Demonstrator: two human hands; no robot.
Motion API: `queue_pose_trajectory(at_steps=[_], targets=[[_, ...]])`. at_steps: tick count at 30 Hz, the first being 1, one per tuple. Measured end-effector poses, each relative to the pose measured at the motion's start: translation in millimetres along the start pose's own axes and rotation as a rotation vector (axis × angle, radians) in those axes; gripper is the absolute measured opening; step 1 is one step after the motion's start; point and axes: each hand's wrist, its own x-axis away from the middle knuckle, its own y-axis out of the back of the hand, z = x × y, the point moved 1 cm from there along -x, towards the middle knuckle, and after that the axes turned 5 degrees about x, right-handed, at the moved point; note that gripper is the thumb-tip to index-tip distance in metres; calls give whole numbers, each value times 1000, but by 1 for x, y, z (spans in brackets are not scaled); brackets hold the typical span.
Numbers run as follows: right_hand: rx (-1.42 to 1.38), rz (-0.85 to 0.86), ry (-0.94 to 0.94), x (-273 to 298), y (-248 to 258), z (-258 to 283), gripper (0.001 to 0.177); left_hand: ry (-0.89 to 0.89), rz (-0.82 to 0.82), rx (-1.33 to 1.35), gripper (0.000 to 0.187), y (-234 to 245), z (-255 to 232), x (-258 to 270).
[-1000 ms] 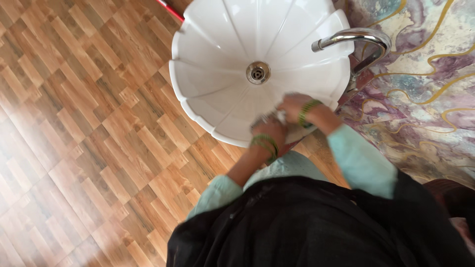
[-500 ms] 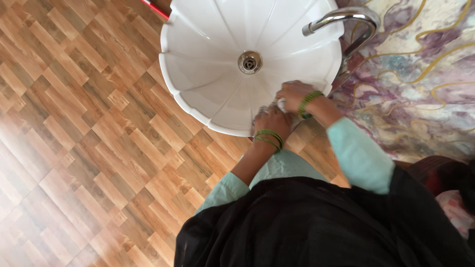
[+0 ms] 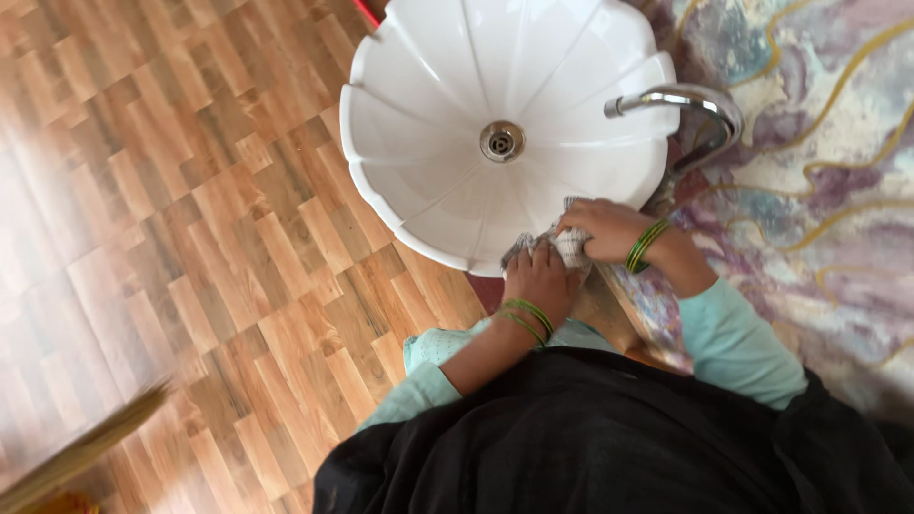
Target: The person wipes the inside and rim of a pedestal sink with a cloth, scrubbing different parts of the basin.
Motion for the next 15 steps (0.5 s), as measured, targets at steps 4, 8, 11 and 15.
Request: queue_pose_trajectory(at_steps=[4, 8, 11, 15], targets=[[19, 28, 10, -23, -15, -27, 42, 138, 38, -73, 72, -5, -21, -18], [63, 104, 96, -80, -34, -60, 33, 374, 281, -1, 65, -8, -18, -47], [124, 106, 97, -115, -33, -69, 37, 459, 334, -41, 63, -14, 1, -81], [165, 41, 132, -90, -14, -64, 34, 491, 357, 25, 55, -22, 7, -82]])
